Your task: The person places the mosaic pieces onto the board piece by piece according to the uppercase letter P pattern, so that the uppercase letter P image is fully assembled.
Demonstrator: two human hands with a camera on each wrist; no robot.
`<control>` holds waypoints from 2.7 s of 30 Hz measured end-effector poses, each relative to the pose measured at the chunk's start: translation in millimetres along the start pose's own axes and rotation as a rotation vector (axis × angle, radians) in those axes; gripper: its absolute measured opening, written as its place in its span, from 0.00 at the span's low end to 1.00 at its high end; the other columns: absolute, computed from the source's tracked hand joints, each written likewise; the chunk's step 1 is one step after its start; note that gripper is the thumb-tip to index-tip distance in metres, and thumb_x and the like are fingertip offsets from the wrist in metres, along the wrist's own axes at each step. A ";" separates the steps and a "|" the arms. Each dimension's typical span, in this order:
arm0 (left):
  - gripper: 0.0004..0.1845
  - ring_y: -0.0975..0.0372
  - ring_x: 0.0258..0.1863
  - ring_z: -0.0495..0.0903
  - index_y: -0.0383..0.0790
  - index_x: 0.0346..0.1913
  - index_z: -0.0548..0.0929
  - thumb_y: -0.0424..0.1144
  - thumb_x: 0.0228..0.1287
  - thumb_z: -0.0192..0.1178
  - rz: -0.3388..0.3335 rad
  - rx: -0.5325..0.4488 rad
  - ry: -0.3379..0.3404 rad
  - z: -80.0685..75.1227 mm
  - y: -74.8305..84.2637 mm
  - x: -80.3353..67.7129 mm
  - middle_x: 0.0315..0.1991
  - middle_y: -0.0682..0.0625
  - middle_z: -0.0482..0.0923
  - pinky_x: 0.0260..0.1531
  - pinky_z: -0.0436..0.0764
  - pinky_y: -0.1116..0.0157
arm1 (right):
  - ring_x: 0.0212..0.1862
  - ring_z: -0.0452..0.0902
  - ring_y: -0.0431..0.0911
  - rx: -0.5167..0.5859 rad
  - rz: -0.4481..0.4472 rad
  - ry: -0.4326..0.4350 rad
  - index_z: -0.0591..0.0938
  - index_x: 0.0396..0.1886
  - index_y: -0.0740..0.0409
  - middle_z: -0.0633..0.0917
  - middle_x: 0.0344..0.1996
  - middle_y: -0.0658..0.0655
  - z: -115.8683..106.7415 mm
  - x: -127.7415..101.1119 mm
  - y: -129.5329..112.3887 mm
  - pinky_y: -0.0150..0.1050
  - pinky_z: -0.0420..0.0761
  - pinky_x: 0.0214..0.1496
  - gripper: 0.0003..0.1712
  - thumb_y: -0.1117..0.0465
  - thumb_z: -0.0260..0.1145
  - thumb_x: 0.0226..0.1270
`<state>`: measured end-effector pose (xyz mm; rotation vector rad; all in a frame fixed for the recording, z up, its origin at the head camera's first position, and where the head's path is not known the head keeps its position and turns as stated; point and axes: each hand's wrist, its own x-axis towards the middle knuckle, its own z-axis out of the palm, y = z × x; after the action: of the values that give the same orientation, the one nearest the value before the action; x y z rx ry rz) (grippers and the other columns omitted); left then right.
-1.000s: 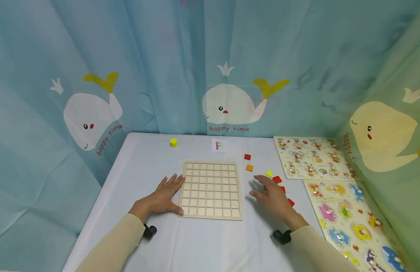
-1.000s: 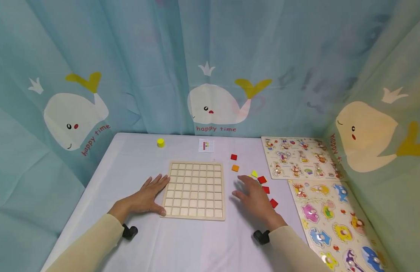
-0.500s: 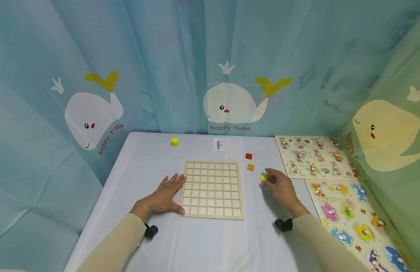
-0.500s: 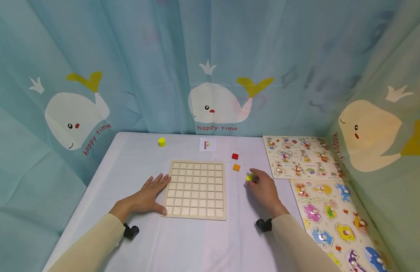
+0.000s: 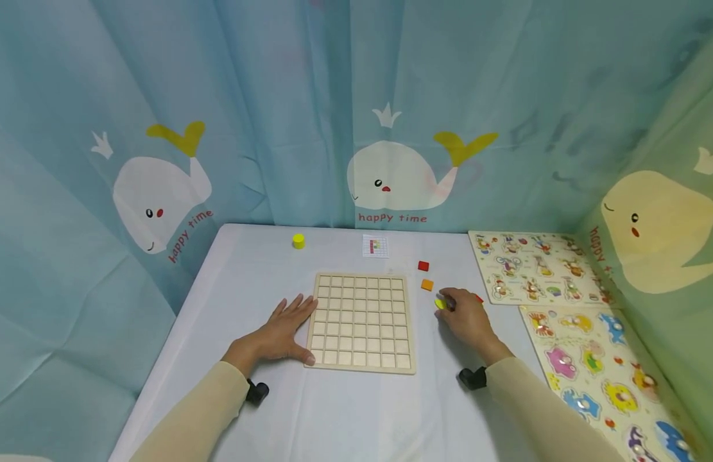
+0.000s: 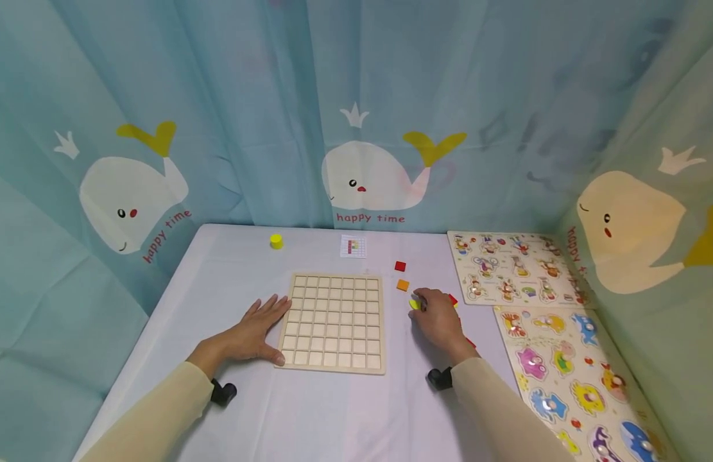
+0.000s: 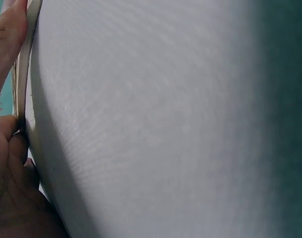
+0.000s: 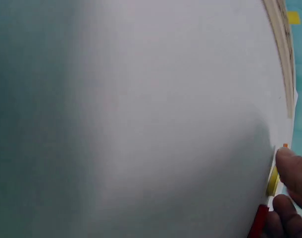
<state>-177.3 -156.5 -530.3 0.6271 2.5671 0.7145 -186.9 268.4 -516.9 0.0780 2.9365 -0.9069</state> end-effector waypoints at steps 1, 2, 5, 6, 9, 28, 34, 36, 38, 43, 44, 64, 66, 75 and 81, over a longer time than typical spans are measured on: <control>0.72 0.51 0.87 0.37 0.42 0.86 0.49 0.61 0.44 0.83 -0.003 -0.002 0.000 -0.3 0.1 0.0 0.87 0.48 0.44 0.86 0.31 0.48 | 0.58 0.79 0.61 -0.014 -0.007 0.006 0.80 0.65 0.68 0.83 0.58 0.69 -0.1 0.8 0.9 0.61 0.80 0.66 0.27 0.66 0.73 0.69; 0.72 0.52 0.87 0.37 0.42 0.86 0.50 0.60 0.44 0.83 -0.006 -0.004 0.002 -0.6 0.1 -0.1 0.87 0.48 0.44 0.86 0.31 0.48 | 0.57 0.80 0.60 -0.020 -0.018 0.009 0.81 0.64 0.68 0.84 0.56 0.69 -0.1 1.8 1.6 0.60 0.81 0.64 0.25 0.67 0.72 0.68; 0.72 0.52 0.87 0.37 0.43 0.86 0.50 0.59 0.44 0.84 -0.016 -0.008 0.004 -1.1 -0.2 0.1 0.87 0.48 0.45 0.86 0.30 0.49 | 0.57 0.81 0.60 -0.003 -0.065 0.000 0.83 0.62 0.66 0.87 0.55 0.66 0.0 5.7 3.2 0.60 0.81 0.63 0.22 0.71 0.69 0.69; 0.72 0.53 0.87 0.37 0.43 0.86 0.50 0.59 0.44 0.84 -0.019 -0.012 0.004 -1.2 -0.3 0.2 0.87 0.48 0.45 0.86 0.30 0.49 | 0.59 0.80 0.61 0.011 -0.079 -0.013 0.82 0.64 0.65 0.87 0.57 0.65 -0.2 6.9 3.2 0.61 0.81 0.65 0.23 0.72 0.67 0.70; 0.72 0.52 0.87 0.37 0.43 0.86 0.50 0.60 0.43 0.84 -0.023 -0.014 0.011 0.5 -1.9 0.6 0.87 0.48 0.45 0.86 0.30 0.49 | 0.66 0.77 0.64 0.035 -0.094 -0.041 0.79 0.69 0.63 0.85 0.63 0.66 -1.4 7.2 3.1 0.64 0.77 0.70 0.28 0.73 0.63 0.70; 0.71 0.51 0.87 0.38 0.43 0.86 0.52 0.60 0.43 0.84 -0.018 -0.015 0.016 3.3 -0.7 -0.3 0.87 0.47 0.46 0.86 0.32 0.48 | 0.61 0.78 0.62 -0.057 -0.103 0.020 0.85 0.62 0.62 0.86 0.59 0.66 7.8 0.5 2.8 0.64 0.77 0.67 0.24 0.60 0.74 0.68; 0.71 0.52 0.87 0.38 0.44 0.86 0.52 0.60 0.42 0.84 -0.026 -0.014 0.019 1.0 0.0 -1.1 0.87 0.48 0.46 0.86 0.31 0.48 | 0.56 0.76 0.61 -0.099 -0.083 0.039 0.87 0.56 0.61 0.87 0.51 0.63 11.8 0.7 -4.9 0.65 0.70 0.65 0.25 0.52 0.78 0.65; 0.71 0.52 0.87 0.38 0.44 0.86 0.52 0.60 0.42 0.84 -0.025 -0.013 0.020 1.3 -0.4 -0.7 0.87 0.48 0.46 0.86 0.31 0.49 | 0.53 0.76 0.59 -0.101 -0.087 0.049 0.88 0.53 0.60 0.87 0.48 0.62 12.5 1.4 -6.1 0.63 0.71 0.61 0.21 0.54 0.78 0.64; 0.71 0.52 0.87 0.38 0.43 0.86 0.52 0.60 0.42 0.84 -0.022 -0.011 0.018 2.1 -1.0 -0.3 0.87 0.48 0.46 0.86 0.32 0.49 | 0.50 0.76 0.58 -0.097 -0.086 0.049 0.89 0.51 0.60 0.87 0.46 0.61 12.7 1.8 -6.3 0.60 0.73 0.58 0.17 0.57 0.78 0.64; 0.72 0.51 0.87 0.38 0.43 0.86 0.52 0.60 0.42 0.84 -0.021 -0.009 0.017 4.3 -2.7 -0.2 0.87 0.47 0.47 0.86 0.32 0.48 | 0.51 0.79 0.59 -0.080 -0.093 0.034 0.90 0.51 0.59 0.88 0.48 0.62 11.5 1.7 -4.0 0.60 0.75 0.59 0.16 0.62 0.77 0.65; 0.72 0.51 0.87 0.38 0.43 0.86 0.52 0.60 0.42 0.84 -0.022 -0.011 0.018 4.4 -3.0 -0.3 0.87 0.47 0.47 0.86 0.32 0.48 | 0.52 0.79 0.59 -0.074 -0.098 0.028 0.90 0.52 0.59 0.88 0.49 0.62 11.3 1.8 -3.9 0.61 0.74 0.61 0.16 0.63 0.77 0.65; 0.72 0.53 0.87 0.38 0.45 0.86 0.52 0.62 0.41 0.84 -0.032 -0.008 0.016 5.2 -2.0 1.1 0.87 0.49 0.47 0.86 0.31 0.50 | 0.55 0.78 0.56 0.010 -0.055 -0.112 0.84 0.59 0.53 0.86 0.55 0.60 4.1 3.9 -4.4 0.59 0.81 0.68 0.17 0.57 0.71 0.74; 0.72 0.53 0.87 0.38 0.45 0.86 0.52 0.62 0.42 0.84 -0.033 -0.005 0.016 6.0 -3.5 1.1 0.87 0.49 0.46 0.86 0.31 0.50 | 0.54 0.78 0.55 0.015 -0.056 -0.120 0.86 0.59 0.53 0.86 0.55 0.60 4.8 3.5 -4.1 0.59 0.81 0.67 0.16 0.58 0.71 0.74; 0.72 0.54 0.87 0.38 0.45 0.86 0.52 0.61 0.41 0.84 -0.031 -0.011 0.021 6.4 -4.7 0.0 0.87 0.50 0.46 0.86 0.31 0.50 | 0.64 0.77 0.59 0.075 -0.035 -0.115 0.88 0.60 0.53 0.84 0.64 0.63 9.0 6.9 -2.7 0.63 0.77 0.72 0.16 0.65 0.64 0.77; 0.72 0.53 0.87 0.38 0.45 0.86 0.52 0.62 0.42 0.84 -0.023 -0.006 0.019 6.1 -5.2 0.3 0.87 0.49 0.46 0.86 0.32 0.50 | 0.54 0.79 0.55 0.010 -0.025 -0.101 0.83 0.66 0.55 0.86 0.56 0.61 9.7 8.6 -7.7 0.56 0.83 0.64 0.21 0.63 0.66 0.76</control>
<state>-176.2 -158.0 -538.1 0.5903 2.5841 0.7230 -195.5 256.7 -521.2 -0.0034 2.8463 -0.9010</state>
